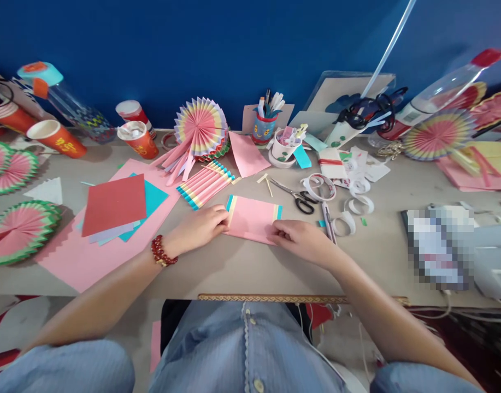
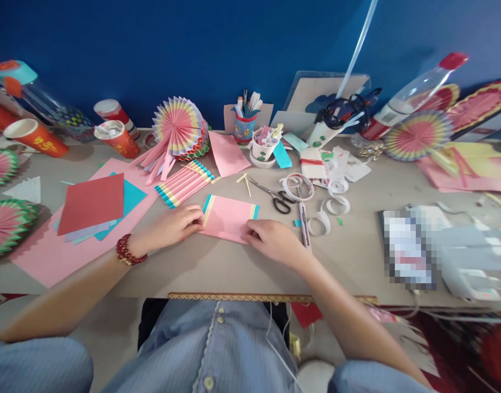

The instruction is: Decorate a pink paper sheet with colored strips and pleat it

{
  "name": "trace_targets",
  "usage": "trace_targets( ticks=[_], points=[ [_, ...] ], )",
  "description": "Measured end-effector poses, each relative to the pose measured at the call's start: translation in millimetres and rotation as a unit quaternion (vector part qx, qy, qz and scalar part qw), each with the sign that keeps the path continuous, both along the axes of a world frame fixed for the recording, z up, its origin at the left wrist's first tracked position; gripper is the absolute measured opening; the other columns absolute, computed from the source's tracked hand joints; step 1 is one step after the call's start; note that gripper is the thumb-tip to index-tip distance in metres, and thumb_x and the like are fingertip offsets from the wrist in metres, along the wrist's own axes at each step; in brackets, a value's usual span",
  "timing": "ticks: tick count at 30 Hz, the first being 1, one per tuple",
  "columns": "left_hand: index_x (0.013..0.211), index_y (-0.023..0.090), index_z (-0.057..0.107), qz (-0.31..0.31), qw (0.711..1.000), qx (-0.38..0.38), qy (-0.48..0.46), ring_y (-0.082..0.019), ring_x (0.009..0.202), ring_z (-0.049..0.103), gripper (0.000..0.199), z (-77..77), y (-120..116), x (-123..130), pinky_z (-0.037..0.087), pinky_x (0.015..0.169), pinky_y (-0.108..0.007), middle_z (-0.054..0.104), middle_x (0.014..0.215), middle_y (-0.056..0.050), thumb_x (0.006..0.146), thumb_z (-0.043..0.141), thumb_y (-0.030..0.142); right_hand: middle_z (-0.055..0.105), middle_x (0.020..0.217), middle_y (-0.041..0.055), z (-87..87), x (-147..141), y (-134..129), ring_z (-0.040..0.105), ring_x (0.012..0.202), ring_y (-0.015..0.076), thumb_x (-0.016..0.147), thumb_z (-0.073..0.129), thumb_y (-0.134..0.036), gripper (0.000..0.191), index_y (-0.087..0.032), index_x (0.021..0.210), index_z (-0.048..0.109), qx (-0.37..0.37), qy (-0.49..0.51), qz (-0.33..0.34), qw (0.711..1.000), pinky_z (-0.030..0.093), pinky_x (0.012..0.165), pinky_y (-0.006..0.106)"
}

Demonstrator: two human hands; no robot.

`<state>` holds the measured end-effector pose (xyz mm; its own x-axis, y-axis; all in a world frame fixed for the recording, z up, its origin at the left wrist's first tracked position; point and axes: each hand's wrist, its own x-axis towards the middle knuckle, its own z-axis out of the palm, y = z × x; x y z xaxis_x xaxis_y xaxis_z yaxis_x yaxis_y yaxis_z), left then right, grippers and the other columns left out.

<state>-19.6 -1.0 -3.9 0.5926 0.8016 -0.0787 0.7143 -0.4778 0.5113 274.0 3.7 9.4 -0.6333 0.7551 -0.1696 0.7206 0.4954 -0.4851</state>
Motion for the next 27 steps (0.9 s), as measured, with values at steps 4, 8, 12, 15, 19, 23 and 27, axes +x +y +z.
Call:
trace_targets(
  ticks=[4,8,12,15,19,23,27],
  points=[
    [0.082,0.019,0.052,0.007,1.0,-0.011,-0.001,-0.016,0.078,0.054,0.019,4.9,-0.2,1.4,0.038,0.069,-0.028,0.055,0.089,-0.001,0.098,0.048,0.027,0.062,0.073,-0.0009,1.6,1.2,1.1,0.054,0.064,0.0144,0.093,0.051,-0.025,0.018,-0.022,0.076,0.052,-0.01,0.001,0.008,1.0,0.029,0.059,0.024],
    [0.081,0.019,0.053,0.007,1.0,-0.012,0.0,-0.016,0.078,0.054,0.02,7.7,-0.5,2.9,0.037,0.069,-0.027,0.055,0.088,-0.001,0.098,0.049,0.027,0.062,0.074,-0.001,0.6,1.0,1.4,0.054,0.066,0.0147,0.089,0.053,-0.02,0.013,-0.022,0.076,0.053,-0.002,-0.005,0.018,1.0,0.029,0.06,0.024],
    [0.081,0.019,0.051,0.006,1.0,-0.012,-0.001,-0.016,0.079,0.055,0.02,6.9,-0.3,3.0,0.038,0.071,-0.028,0.054,0.088,0.0,0.099,0.049,0.027,0.063,0.074,-0.0003,-1.4,0.9,-0.2,0.055,0.068,0.0151,0.088,0.053,-0.019,0.012,-0.022,0.077,0.055,0.007,0.0,0.021,1.0,0.031,0.062,0.024],
    [0.081,0.019,0.052,0.002,1.0,-0.013,-0.006,-0.016,0.08,0.055,0.019,5.4,0.2,2.5,0.038,0.072,-0.028,0.055,0.088,0.0,0.099,0.049,0.026,0.063,0.075,-0.0003,-2.2,1.0,-1.2,0.055,0.069,0.0151,0.089,0.054,-0.02,0.011,-0.022,0.078,0.056,0.011,0.003,0.02,1.0,0.031,0.062,0.024],
    [0.081,0.019,0.052,0.001,1.0,-0.009,-0.005,-0.016,0.081,0.055,0.019,4.1,0.8,2.1,0.039,0.072,-0.028,0.055,0.089,-0.001,0.098,0.048,0.026,0.064,0.077,-0.0003,-3.6,1.4,-1.1,0.056,0.07,0.015,0.09,0.054,-0.021,0.01,-0.022,0.08,0.057,0.005,0.009,0.022,1.0,0.033,0.063,0.024],
    [0.081,0.019,0.052,-0.001,1.0,-0.011,-0.002,-0.017,0.081,0.055,0.019,4.2,1.0,2.0,0.039,0.073,-0.029,0.055,0.089,-0.001,0.098,0.048,0.027,0.065,0.078,0.0,-4.7,1.7,-0.7,0.057,0.071,0.0152,0.09,0.054,-0.02,0.009,-0.022,0.082,0.058,-0.001,0.009,0.022,1.0,0.033,0.064,0.024],
    [0.081,0.019,0.051,-0.003,1.0,-0.011,-0.002,-0.017,0.082,0.056,0.02,4.6,0.9,2.0,0.039,0.073,-0.029,0.056,0.089,-0.001,0.099,0.048,0.028,0.065,0.078,0.0009,-4.4,1.2,-1.5,0.058,0.072,0.0159,0.091,0.053,-0.021,0.01,-0.021,0.082,0.058,-0.001,0.002,0.019,1.0,0.034,0.064,0.025]
  ],
)
